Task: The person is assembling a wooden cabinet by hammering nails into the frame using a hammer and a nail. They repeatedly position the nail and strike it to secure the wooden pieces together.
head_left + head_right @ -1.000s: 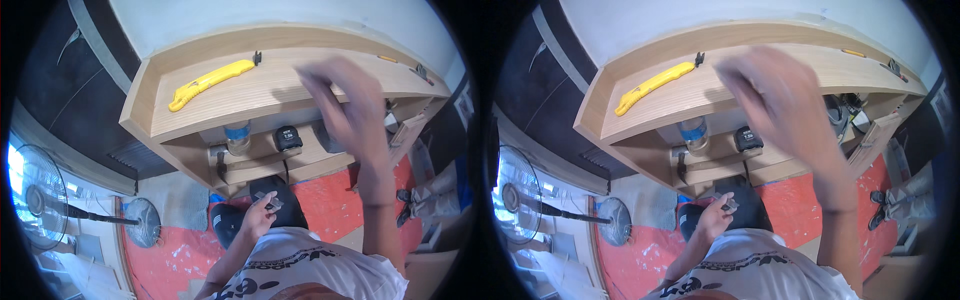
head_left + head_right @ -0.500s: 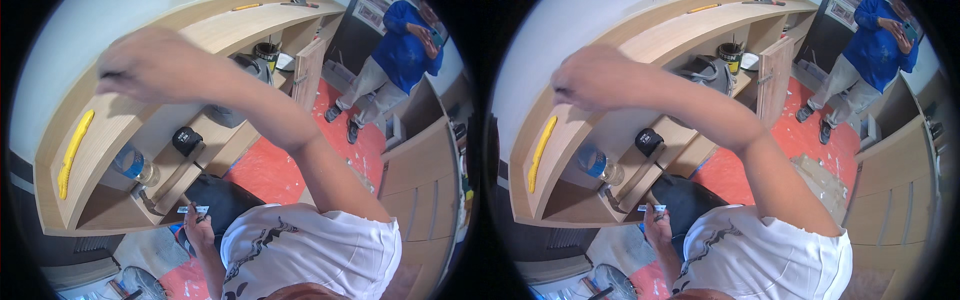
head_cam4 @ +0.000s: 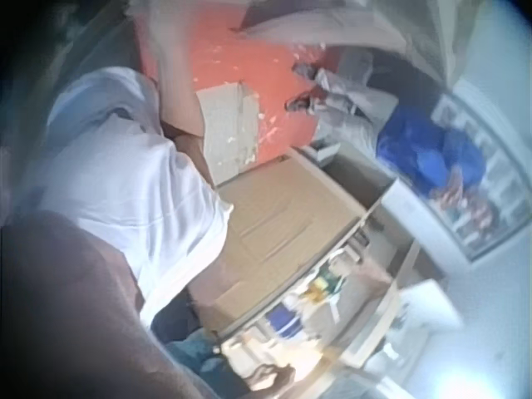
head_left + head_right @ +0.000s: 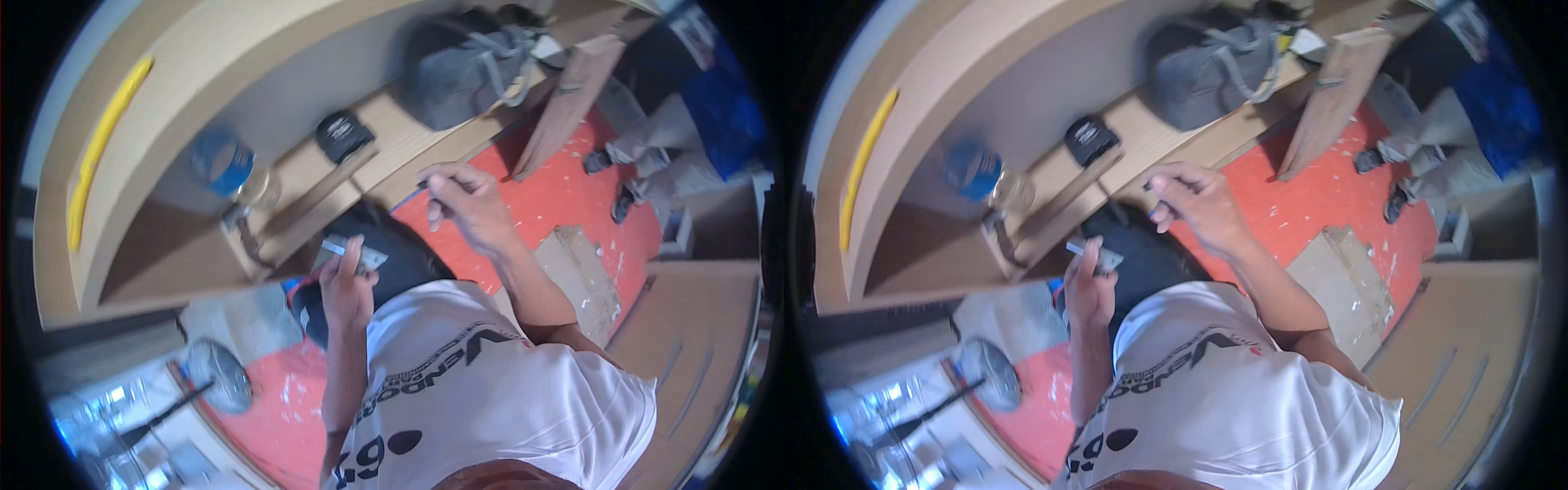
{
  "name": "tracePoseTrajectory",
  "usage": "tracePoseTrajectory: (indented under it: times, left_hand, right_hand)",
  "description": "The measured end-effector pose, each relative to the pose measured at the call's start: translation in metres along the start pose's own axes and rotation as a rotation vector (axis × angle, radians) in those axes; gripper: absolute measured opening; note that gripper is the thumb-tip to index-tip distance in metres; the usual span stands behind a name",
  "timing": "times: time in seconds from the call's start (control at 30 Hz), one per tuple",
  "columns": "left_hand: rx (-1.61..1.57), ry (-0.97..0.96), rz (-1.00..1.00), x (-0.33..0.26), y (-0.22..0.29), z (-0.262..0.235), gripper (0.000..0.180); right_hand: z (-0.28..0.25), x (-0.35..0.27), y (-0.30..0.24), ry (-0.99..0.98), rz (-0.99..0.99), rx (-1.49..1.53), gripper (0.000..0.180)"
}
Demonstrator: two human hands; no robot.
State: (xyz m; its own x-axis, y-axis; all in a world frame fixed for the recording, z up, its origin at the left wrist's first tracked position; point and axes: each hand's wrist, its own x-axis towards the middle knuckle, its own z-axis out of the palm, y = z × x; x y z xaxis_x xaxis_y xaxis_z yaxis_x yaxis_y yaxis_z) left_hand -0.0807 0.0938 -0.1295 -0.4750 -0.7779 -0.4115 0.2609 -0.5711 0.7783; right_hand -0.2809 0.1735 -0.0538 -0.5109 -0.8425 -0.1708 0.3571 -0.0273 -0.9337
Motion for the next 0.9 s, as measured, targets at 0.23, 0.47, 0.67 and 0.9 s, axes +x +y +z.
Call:
tracePoseTrajectory:
  times: [0.23,0.47,0.67,0.9]
  left_hand:
    - [-0.273,0.004,0.143,0.001,0.029,0.025,0.02]
    - [-0.278,-0.007,0.235,-0.003,0.026,0.048,0.019]
    - [-0.333,0.088,0.254,-0.01,0.012,0.03,0.022]
    - [-0.347,0.147,0.296,-0.016,0.016,0.021,0.022]
  right_hand:
    - [0.006,-0.013,0.025,-0.007,-0.088,-0.065,0.025]
    - [0.011,-0.014,0.04,-0.062,-0.107,-0.147,0.018]
    - [0.011,-0.009,0.048,-0.176,-0.165,-0.235,0.017]
    - [0.027,-0.012,0.048,-0.36,0.06,0.008,0.027]
